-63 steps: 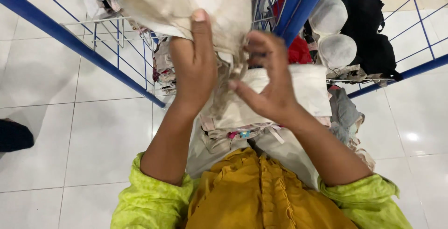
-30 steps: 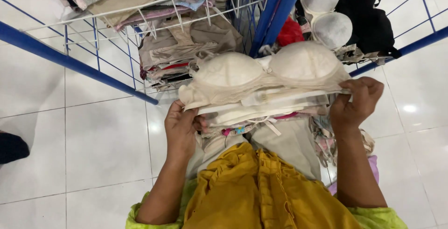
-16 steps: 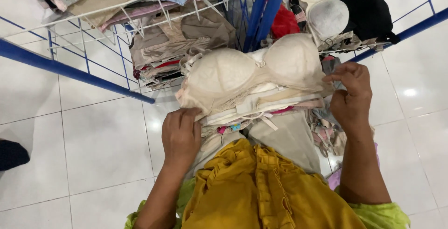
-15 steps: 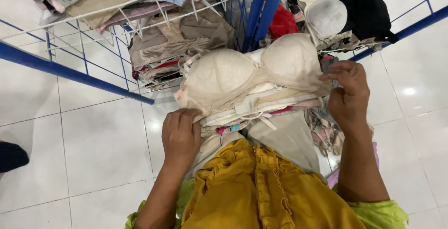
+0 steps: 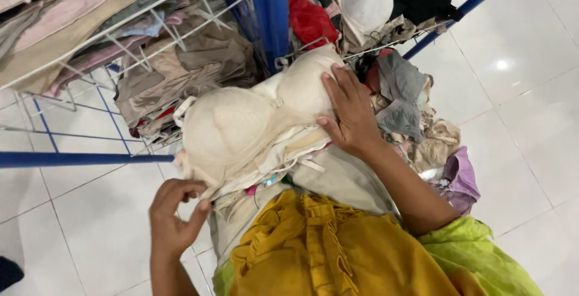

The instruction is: Sorting and inspecting bras and underwear on a display rack in a retail store.

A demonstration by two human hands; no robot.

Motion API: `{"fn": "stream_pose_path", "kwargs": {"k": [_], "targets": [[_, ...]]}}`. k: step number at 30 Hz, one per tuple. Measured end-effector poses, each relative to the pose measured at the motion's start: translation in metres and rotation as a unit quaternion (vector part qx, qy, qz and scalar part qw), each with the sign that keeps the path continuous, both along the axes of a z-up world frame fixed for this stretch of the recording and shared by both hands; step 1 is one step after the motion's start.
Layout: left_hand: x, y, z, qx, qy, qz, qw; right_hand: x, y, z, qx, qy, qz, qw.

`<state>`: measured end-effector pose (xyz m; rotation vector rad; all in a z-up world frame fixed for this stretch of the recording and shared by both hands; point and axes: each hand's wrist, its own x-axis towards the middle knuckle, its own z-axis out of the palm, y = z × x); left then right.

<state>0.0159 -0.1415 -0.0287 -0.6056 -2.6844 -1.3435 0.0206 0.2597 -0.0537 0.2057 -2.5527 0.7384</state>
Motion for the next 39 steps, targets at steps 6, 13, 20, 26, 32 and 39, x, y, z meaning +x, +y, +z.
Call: {"fn": "stream_pose_path", "kwargs": {"k": [6,13,20,26,32,39], "targets": [[-0.044,0.03,0.052,-0.028,0.155,-0.029,0.987,-0.006,0.064,-0.072,-0.485,0.036,-0.072,0.871],[-0.086,0.152,0.067,-0.14,0.252,-0.17,0.942,0.01,0.2,-0.355,-0.279,-0.092,-0.409,0.864],[-0.089,0.169,0.048,-0.207,0.216,-0.148,0.943,0.037,0.206,-0.408,-0.173,-0.174,-0.529,0.813],[-0.095,0.175,0.047,-0.209,0.189,-0.137,0.95,0.032,0.215,-0.403,-0.199,-0.22,-0.527,0.796],[-0.098,0.176,0.044,-0.199,0.194,-0.132,0.951,0.059,0.257,-0.446,-0.36,-0.216,-0.588,0.691],[-0.091,0.168,0.04,-0.178,0.227,-0.129,0.949,0.065,0.292,-0.303,-0.402,0.06,-0.5,0.764]]}}
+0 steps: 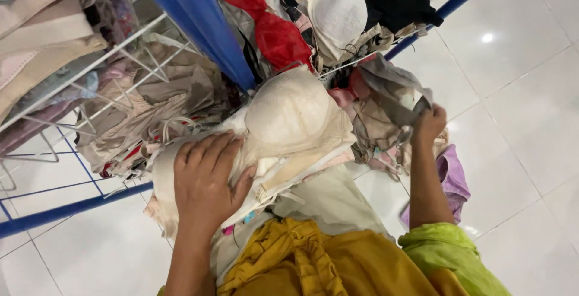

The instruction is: Sorting and inspecting bras and underwear on a display rack in a retail store.

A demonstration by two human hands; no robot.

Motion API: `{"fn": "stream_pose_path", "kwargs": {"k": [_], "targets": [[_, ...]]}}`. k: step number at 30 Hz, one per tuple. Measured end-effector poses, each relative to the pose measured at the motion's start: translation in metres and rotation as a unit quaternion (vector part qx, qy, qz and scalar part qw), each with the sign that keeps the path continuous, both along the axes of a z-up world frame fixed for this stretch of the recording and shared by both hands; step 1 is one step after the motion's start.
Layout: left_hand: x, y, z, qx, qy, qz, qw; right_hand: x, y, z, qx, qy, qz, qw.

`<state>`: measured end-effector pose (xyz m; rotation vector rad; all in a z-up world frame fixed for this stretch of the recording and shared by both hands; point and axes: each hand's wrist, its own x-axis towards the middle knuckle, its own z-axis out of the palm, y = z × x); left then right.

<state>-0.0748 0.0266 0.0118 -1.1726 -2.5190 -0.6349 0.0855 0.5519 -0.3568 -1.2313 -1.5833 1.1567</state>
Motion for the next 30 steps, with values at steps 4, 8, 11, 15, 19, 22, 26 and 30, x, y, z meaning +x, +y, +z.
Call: {"fn": "stream_pose_path", "kwargs": {"k": [4,8,11,15,19,22,26,30], "targets": [[0.005,-0.003,-0.001,0.027,0.02,-0.001,0.999,-0.026,-0.011,0.166,0.083,0.098,0.093,0.987],[0.01,-0.006,-0.002,0.072,0.029,-0.015,0.997,-0.054,-0.05,0.313,0.169,0.193,0.241,0.936],[0.014,-0.006,0.001,0.104,0.031,-0.015,0.994,-0.076,-0.108,0.408,0.249,0.228,0.3,0.892],[0.026,0.011,0.025,0.162,-0.011,-0.026,0.986,-0.098,-0.174,0.467,0.264,0.299,0.369,0.84],[0.032,0.033,0.061,0.199,-0.016,-0.027,0.979,-0.109,-0.272,0.506,0.247,0.321,0.441,0.801],[0.017,0.038,0.057,0.279,-0.024,0.023,0.96,-0.101,-0.325,0.52,0.202,0.302,0.504,0.784],[0.005,0.017,0.046,0.278,-0.031,0.133,0.951,-0.094,-0.324,0.516,0.18,0.29,0.532,0.775],[-0.009,-0.02,0.039,0.24,-0.008,0.195,0.951,-0.105,-0.27,0.491,0.276,0.264,0.49,0.784]]}}
